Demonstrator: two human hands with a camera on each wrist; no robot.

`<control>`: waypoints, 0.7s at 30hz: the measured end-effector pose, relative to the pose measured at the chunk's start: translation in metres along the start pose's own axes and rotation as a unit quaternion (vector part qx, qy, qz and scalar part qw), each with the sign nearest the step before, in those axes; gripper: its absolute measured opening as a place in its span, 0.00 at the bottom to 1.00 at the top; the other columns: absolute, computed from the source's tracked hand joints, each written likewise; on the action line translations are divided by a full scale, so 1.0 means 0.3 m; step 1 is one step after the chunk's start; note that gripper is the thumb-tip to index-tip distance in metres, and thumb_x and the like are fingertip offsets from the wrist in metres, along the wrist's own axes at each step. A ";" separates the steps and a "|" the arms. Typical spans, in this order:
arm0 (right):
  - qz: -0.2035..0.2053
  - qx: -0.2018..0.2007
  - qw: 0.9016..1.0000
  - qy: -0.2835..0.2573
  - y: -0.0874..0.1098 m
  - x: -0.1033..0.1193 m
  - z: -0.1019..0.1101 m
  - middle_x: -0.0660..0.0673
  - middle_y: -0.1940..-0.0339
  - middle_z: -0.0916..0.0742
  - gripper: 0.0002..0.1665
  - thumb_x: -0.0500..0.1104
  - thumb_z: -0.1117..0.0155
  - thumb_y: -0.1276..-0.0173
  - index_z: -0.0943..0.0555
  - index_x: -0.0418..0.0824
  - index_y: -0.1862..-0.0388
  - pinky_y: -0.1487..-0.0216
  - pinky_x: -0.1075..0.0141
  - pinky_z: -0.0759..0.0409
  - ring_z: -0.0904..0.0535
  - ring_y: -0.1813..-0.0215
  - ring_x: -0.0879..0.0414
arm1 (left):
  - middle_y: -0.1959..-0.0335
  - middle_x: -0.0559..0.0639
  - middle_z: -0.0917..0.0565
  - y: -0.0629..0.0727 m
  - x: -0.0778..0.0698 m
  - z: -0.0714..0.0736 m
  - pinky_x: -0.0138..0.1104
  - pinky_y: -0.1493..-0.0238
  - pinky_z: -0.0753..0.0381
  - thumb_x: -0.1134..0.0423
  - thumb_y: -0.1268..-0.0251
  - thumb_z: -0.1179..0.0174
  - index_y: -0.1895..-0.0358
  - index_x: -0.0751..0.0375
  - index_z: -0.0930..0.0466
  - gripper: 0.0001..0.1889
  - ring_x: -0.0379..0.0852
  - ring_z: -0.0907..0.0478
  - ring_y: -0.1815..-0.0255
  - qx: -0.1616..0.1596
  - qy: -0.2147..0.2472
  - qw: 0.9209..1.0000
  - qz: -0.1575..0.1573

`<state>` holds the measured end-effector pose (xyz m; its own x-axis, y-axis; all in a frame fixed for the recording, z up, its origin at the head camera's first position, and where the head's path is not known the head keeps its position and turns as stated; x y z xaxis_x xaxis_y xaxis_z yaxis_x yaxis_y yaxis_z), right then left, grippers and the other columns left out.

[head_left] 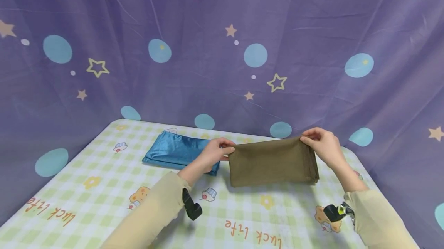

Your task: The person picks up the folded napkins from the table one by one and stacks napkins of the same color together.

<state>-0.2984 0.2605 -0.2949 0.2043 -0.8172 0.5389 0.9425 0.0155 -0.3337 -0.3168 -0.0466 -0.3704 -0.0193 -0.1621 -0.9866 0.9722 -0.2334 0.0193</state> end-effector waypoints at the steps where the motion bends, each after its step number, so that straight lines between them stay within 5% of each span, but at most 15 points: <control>1: -0.002 -0.003 1.000 0.001 -0.004 -0.004 0.004 0.40 0.63 0.14 0.16 0.50 0.39 0.38 0.19 0.39 0.59 0.65 0.62 0.26 0.20 0.60 0.47 | 0.63 0.55 0.23 -0.006 0.001 -0.006 0.39 0.59 0.20 0.68 0.38 0.44 0.54 0.66 0.23 0.11 0.43 0.23 0.64 -0.003 0.004 1.000 -0.001; 21: -0.033 -0.037 0.999 0.022 -0.074 -0.047 0.064 0.38 0.63 0.15 0.17 0.51 0.40 0.38 0.20 0.38 0.60 0.66 0.63 0.29 0.21 0.62 0.48 | 0.64 0.52 0.21 -0.148 -0.005 -0.085 0.36 0.60 0.20 0.67 0.40 0.42 0.53 0.65 0.21 0.12 0.40 0.24 0.68 -0.051 0.083 0.995 0.029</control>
<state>-0.3171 0.2828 -0.2805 0.1298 -0.8394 0.5279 0.9309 -0.0801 -0.3563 -0.3539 -0.0117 -0.3738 0.0676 -0.0090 -0.9977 0.9894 -0.1281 0.0682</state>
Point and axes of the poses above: each hand's wrist, its own y-axis away from the middle knuckle, its own z-axis out of the back of the hand, x = y × z, the point moved 4 cm from there along -y, towards the middle knuckle
